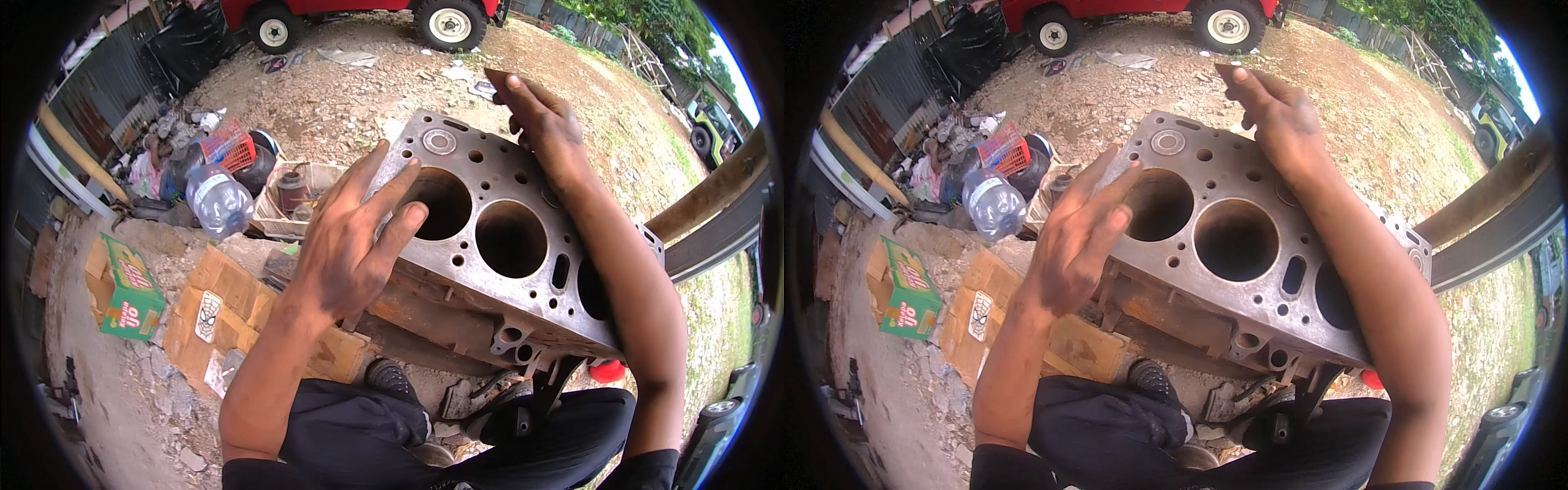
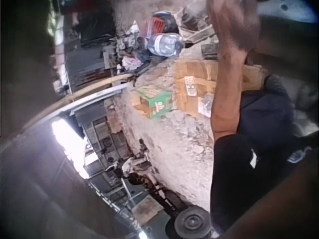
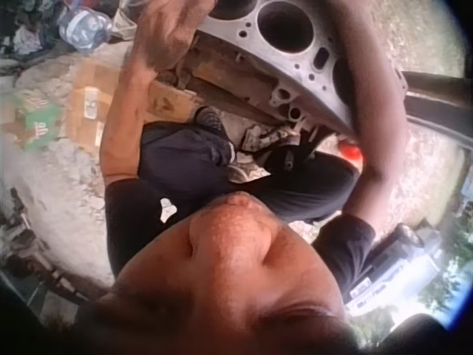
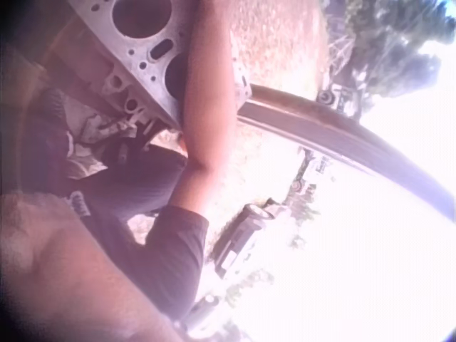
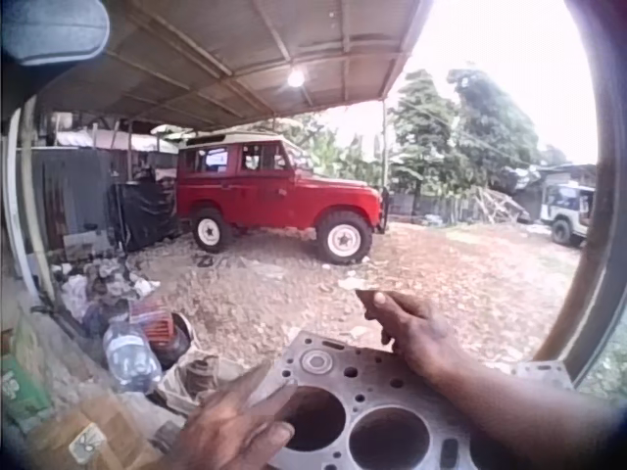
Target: The person sands the top surface of an engine block using a sanding block. They move the sanding block across the flat deck and around the cylinder openings, applying pressure to smooth the metal surface.
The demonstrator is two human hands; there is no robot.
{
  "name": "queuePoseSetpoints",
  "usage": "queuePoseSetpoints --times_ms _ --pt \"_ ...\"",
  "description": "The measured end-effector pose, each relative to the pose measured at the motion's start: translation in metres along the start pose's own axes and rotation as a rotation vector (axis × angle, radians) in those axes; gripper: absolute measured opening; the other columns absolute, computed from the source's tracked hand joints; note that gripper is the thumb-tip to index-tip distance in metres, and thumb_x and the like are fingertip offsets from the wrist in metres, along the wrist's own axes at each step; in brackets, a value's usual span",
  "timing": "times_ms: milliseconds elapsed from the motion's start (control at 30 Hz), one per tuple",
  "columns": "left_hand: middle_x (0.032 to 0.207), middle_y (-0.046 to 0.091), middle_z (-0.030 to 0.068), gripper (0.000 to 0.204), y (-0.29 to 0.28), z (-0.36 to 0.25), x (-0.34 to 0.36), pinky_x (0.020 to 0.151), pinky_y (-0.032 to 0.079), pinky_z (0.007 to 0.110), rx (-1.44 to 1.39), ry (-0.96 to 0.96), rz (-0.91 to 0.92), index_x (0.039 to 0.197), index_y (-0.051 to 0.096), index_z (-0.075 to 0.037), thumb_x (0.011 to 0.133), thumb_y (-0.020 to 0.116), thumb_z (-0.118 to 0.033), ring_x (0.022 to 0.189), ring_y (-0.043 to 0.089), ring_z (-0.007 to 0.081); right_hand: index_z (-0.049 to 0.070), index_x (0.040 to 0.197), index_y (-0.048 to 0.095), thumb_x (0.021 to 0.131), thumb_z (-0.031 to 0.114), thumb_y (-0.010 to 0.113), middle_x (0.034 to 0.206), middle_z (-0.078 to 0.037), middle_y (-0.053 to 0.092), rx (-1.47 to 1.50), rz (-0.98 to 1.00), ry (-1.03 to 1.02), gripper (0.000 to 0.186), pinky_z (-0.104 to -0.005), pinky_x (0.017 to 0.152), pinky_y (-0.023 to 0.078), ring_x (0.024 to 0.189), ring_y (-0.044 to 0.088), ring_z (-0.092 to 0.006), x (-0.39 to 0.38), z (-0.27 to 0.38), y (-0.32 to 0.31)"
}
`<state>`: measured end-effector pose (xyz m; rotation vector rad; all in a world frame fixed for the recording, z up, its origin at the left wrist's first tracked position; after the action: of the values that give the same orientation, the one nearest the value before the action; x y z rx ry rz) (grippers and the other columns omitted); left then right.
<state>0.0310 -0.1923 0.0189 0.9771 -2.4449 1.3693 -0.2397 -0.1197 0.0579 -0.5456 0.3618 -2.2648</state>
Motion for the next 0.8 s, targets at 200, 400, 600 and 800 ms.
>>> queuePoseSetpoints --times_ms 200,400,600,800 --pt "0.175 0.035 0.0249 0.082 0.009 -0.003 0.041 0.129 0.035 0.057 0.243 -0.191 0.197 0.166 0.051 -0.021 0.109 0.032 -0.077 0.161 0.035 0.0451 0.013 0.138 0.078 0.110 0.050 0.063 0.114 -0.008 0.080 -0.014 0.051 -0.024 0.049 -0.0336 0.081 0.054 0.083 0.063 -0.0148 0.006 -0.005 0.001" --pt "0.176 0.033 0.0265 0.083 -0.004 0.017 0.066 0.132 0.030 0.054 0.380 -0.423 -0.019 0.163 0.055 -0.020 0.110 0.025 -0.077 0.163 0.032 0.0451 0.012 0.136 0.078 0.108 0.056 0.063 0.101 -0.014 0.079 0.002 0.063 -0.102 0.054 -0.0390 0.088 0.056 0.091 0.071 -0.0223 0.016 -0.015 0.002" --pt "0.177 0.028 0.0289 0.088 0.007 0.022 0.063 0.134 0.025 0.048 0.029 -0.303 0.139 0.162 0.055 -0.015 0.110 0.023 -0.078 0.164 0.027 0.0466 0.012 0.133 0.079 0.106 0.058 0.064 0.101 -0.018 0.079 -0.014 0.030 -0.145 0.056 -0.0439 0.094 0.056 0.100 0.075 -0.0323 0.015 -0.016 0.005" --pt "0.168 0.048 0.0263 0.082 -0.008 0.026 0.052 0.128 0.036 0.048 0.003 -0.344 -0.059 0.159 0.059 -0.010 0.111 0.034 -0.071 0.156 0.045 0.0450 0.009 0.133 0.078 0.105 0.054 0.066 0.114 -0.022 0.081 -0.001 -0.007 -0.164 0.054 -0.0463 0.102 0.056 0.111 0.076 -0.0395 0.010 -0.013 0.006"
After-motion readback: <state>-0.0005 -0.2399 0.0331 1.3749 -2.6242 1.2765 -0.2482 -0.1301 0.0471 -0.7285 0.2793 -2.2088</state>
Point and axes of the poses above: each hand's wrist, its own x-axis towards the middle knuckle, its own y-axis out of the palm, z = x × y, the point moved 4 cm from there along x, towards the middle knuckle
